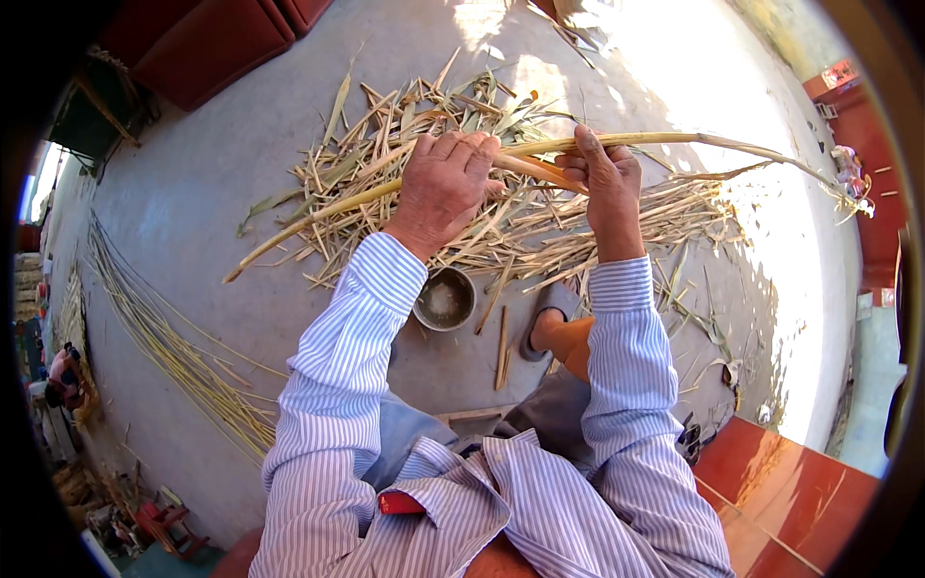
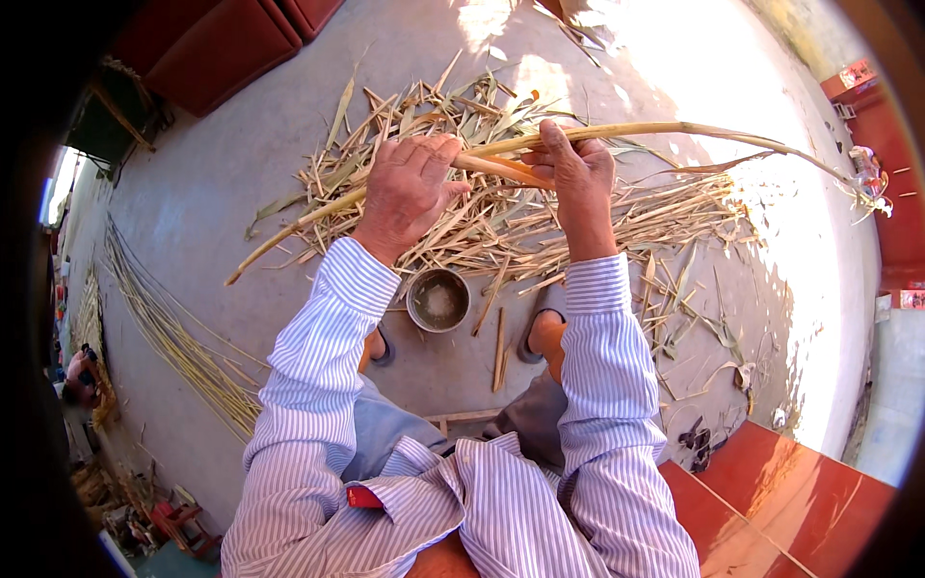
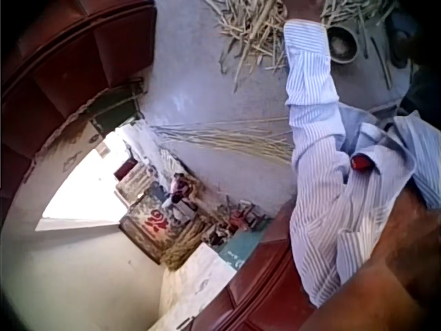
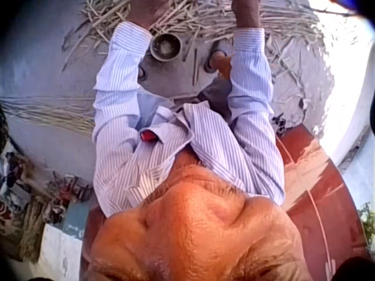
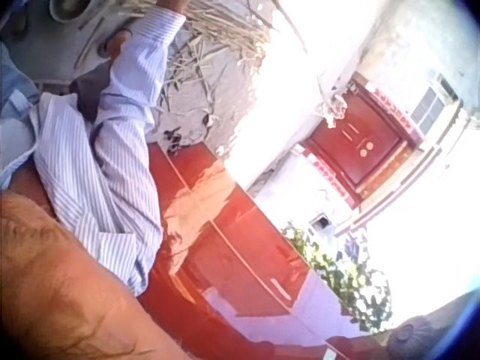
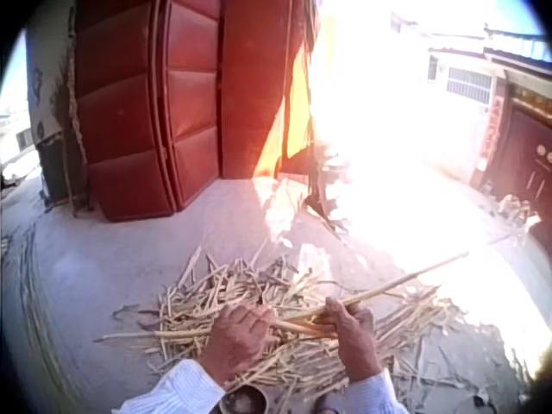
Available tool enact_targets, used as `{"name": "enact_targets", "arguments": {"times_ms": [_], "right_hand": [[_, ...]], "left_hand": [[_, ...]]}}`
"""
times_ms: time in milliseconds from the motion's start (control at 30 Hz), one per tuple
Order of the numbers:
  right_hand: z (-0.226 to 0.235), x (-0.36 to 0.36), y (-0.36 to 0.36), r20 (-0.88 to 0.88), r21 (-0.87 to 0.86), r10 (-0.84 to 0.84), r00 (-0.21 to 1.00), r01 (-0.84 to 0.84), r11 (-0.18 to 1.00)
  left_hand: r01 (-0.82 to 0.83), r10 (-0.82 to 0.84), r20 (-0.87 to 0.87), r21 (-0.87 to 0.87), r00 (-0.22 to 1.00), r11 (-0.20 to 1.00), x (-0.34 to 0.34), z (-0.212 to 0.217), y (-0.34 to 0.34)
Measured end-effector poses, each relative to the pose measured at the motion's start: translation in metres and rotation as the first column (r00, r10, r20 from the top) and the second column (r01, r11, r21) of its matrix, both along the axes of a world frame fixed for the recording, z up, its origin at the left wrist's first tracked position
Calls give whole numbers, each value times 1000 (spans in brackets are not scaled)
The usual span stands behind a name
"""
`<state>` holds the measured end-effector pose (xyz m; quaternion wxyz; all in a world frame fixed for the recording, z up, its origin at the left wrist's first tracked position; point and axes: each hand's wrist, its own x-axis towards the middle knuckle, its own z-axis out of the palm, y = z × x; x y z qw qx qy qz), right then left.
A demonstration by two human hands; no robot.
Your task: The person sits on the ground and repeatedly picks up dried plant stalks, strips off the outer layers by hand, and discards the debris. The person handles the stalks one at a time, separating usable pieces from waste.
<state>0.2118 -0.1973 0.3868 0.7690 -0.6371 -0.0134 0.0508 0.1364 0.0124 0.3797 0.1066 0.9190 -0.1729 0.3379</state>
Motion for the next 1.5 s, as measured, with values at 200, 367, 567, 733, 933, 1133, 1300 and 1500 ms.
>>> {"name": "enact_targets", "arguments": {"times_ms": [200,367,567,733,933,1133,1300,1500], "right_hand": [[-5,1,17,-168,-15,14,986,-17,1000],[-17,17,6,-173,-95,-18,985,2,995],[-23,16,10,-172,-195,-37,984,2,981],[-22,-1,36,-111,-22,68,991,-71,997],[-17,11,12,-94,112,-10,996,20,994],[-15,35,-30,-147,178,-53,988,80,981],[-20,-5,24,-92,315,143,985,-108,943],[-22,9,0,-193,307,39,980,23,951]], "left_hand": [[122,-84,155,-257,984,959,9,6,7],[-42,42,-31,-955,999,295,19,13,53],[-370,462,61,-512,885,775,26,14,86],[-111,95,-166,-91,982,990,27,7,37],[-111,85,-418,-37,904,993,11,0,58],[-382,442,-472,222,763,897,-28,-21,146],[-91,-134,-494,-405,859,910,2,16,39],[-257,-365,-595,-711,716,655,1,-3,63]]}}
